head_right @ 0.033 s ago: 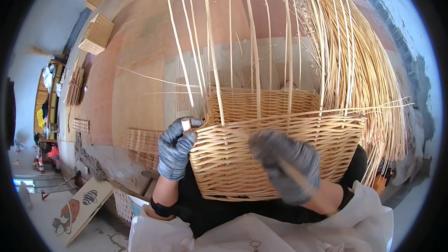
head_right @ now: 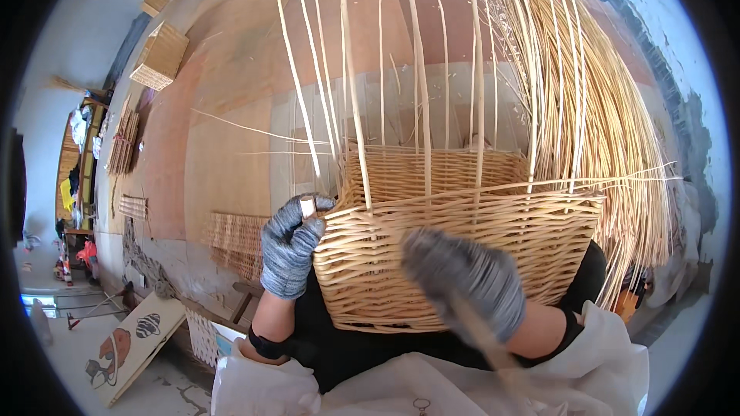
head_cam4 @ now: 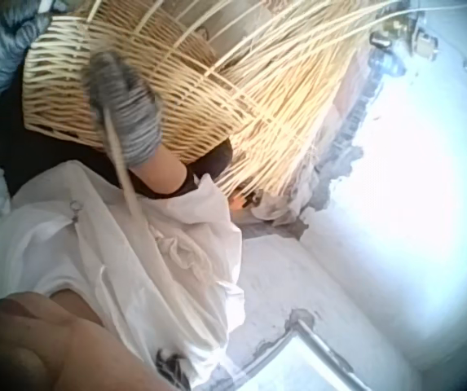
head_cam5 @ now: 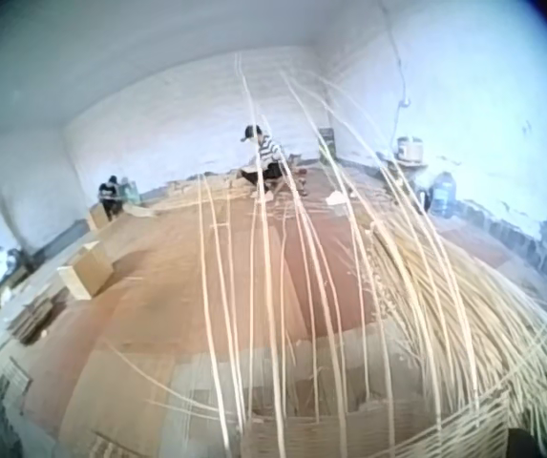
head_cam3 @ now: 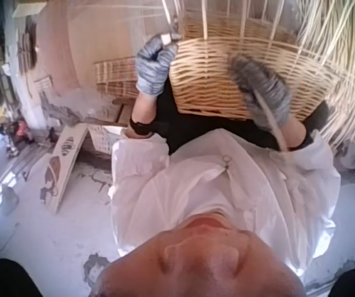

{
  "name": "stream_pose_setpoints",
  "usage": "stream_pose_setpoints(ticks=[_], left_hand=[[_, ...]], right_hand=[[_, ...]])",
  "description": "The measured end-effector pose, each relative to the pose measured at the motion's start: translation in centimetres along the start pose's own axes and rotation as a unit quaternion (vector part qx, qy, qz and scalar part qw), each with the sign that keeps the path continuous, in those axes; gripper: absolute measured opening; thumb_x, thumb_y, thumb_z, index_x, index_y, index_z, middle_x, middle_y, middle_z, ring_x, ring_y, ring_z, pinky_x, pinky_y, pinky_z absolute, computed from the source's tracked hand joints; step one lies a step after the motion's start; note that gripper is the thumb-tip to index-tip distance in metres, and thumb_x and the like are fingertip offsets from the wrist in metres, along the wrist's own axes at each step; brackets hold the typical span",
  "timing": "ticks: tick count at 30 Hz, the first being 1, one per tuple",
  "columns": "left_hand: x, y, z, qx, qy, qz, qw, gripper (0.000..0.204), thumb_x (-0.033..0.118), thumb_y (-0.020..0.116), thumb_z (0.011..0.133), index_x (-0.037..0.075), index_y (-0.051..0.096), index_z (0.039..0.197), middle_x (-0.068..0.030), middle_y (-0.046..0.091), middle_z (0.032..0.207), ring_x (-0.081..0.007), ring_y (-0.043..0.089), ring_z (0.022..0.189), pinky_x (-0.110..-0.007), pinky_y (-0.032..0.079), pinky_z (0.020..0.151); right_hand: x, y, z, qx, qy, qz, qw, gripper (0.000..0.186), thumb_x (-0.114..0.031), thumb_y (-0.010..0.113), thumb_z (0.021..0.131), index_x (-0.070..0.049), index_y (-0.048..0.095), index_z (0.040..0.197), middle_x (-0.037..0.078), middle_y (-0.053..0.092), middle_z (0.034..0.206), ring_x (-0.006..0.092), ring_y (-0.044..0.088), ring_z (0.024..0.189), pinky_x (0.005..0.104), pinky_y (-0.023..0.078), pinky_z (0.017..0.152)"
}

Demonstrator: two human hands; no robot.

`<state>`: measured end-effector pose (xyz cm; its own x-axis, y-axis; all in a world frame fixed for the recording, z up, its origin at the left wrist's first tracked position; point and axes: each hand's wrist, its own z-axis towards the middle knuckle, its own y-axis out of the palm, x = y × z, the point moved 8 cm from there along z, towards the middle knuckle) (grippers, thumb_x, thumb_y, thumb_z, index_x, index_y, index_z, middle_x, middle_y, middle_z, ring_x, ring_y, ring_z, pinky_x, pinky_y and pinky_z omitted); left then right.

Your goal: The person weaves a wicker basket by hand, threading flexible strands through vertical ribs, trimming excess with pliers, and measuring the sides with a tape measure.

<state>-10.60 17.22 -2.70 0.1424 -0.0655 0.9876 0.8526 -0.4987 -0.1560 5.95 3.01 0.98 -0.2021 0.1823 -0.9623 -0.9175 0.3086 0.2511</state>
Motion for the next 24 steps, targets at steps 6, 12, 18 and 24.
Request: stream_pose_setpoints(ticks=[6, 12, 18, 24], left_hand=[[0.0, -0.3, -0.4, -0.009, 0.035, 0.035, 0.999, 0.024, 0.003, 0.057, 0.077, 0.002, 0.058, 0.1, -0.0074, 0.061, 0.093, -0.0134, 0.056, 0.084, -0.025, 0.045, 0.076], [0.3, 0.2, -0.7, -0.048, 0.104, 0.078, 0.99, 0.036, 0.013, 0.058, 0.079, 0.003, 0.051, 0.113, -0.011, 0.056, 0.108, -0.0184, 0.054, 0.099, -0.029, 0.042, 0.085], [-0.7, 0.2, -0.2, -0.07, 0.071, 0.036, 0.994, 0.028, 0.016, 0.059, 0.079, 0.002, 0.054, 0.103, -0.0085, 0.058, 0.098, -0.0174, 0.054, 0.091, -0.029, 0.042, 0.082], [-0.7, 0.0, 0.5, -0.094, 0.057, -0.021, 0.994, 0.025, 0.015, 0.061, 0.077, 0.001, 0.056, 0.097, -0.0073, 0.058, 0.094, -0.0162, 0.054, 0.089, -0.028, 0.042, 0.08]], right_hand=[[2.4, 3.0, -0.7, -0.089, 0.212, -0.096, 0.969, 0.034, -0.008, 0.049, 0.082, -0.003, 0.049, 0.116, 0.013, 0.052, 0.114, 0.0174, 0.055, 0.097, 0.0243, 0.051, 0.064], [5.3, 2.3, 0.5, 0.092, 0.213, 0.161, 0.959, 0.019, -0.002, 0.055, 0.081, 0.005, 0.057, 0.098, 0.018, 0.06, 0.094, 0.0236, 0.061, 0.085, 0.0297, 0.053, 0.074], [4.5, 2.0, 2.7, 0.048, 0.298, 0.182, 0.936, 0.024, -0.008, 0.054, 0.082, 0.003, 0.054, 0.103, 0.015, 0.061, 0.091, 0.0223, 0.062, 0.081, 0.0294, 0.054, 0.071], [2.7, -4.2, 0.1, 0.159, 0.28, 0.103, 0.941, 0.028, -0.017, 0.064, 0.076, 0.004, 0.055, 0.093, 0.013, 0.06, 0.079, 0.021, 0.062, 0.07, 0.0298, 0.054, 0.061]])
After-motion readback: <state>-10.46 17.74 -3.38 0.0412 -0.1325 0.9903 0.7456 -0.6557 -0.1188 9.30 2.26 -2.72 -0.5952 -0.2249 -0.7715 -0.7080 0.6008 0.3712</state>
